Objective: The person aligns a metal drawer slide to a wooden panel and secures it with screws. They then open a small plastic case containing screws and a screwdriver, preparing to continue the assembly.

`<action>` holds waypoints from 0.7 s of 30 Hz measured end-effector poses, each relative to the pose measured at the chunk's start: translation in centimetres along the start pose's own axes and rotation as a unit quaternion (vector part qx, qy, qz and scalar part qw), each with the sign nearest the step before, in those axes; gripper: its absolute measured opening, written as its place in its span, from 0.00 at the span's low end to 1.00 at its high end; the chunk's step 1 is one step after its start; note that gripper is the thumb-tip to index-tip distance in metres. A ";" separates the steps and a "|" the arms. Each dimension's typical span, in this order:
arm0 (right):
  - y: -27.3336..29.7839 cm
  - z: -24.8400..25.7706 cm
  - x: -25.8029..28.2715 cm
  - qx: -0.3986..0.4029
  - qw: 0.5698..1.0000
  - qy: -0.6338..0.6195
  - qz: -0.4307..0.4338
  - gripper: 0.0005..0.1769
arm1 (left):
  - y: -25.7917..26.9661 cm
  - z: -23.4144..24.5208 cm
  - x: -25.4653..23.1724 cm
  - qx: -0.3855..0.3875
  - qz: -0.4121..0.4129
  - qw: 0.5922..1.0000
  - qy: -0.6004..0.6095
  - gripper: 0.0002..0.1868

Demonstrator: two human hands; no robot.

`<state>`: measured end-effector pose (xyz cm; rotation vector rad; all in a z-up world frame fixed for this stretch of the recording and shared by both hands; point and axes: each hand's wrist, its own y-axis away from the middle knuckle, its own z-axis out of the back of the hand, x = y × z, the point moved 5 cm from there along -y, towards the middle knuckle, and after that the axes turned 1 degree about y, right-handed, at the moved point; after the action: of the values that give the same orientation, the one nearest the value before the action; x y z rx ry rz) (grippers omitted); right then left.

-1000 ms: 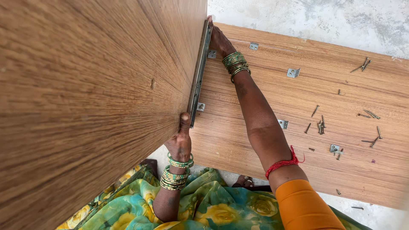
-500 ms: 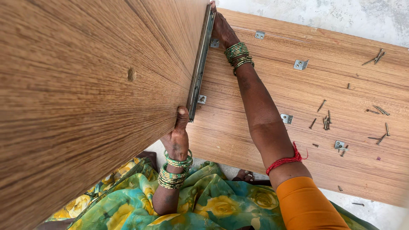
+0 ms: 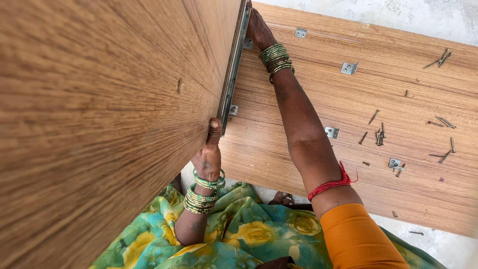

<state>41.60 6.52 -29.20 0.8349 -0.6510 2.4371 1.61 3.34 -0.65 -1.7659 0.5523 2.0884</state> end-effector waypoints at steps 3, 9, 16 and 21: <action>0.4 1.1 1.7 -0.052 0.995 0.050 0.069 0.29 | -0.3 0.4 0.0 -0.013 -0.016 0.999 0.033 0.21; 2.7 5.5 3.3 -0.041 0.974 -0.202 -0.095 0.15 | -1.4 1.1 0.0 -0.025 -0.061 0.997 0.047 0.20; 5.3 8.0 7.8 -0.095 0.989 -0.087 -0.077 0.03 | -1.5 1.3 0.3 -0.040 -0.088 0.995 0.017 0.20; 5.4 7.5 8.8 -0.108 0.978 -0.154 -0.088 0.05 | -1.4 1.4 0.6 -0.036 -0.074 0.996 0.014 0.20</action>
<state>35.58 0.58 -19.62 1.1369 -0.8949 2.0534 1.06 5.27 -1.19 -1.8194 0.3452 2.0084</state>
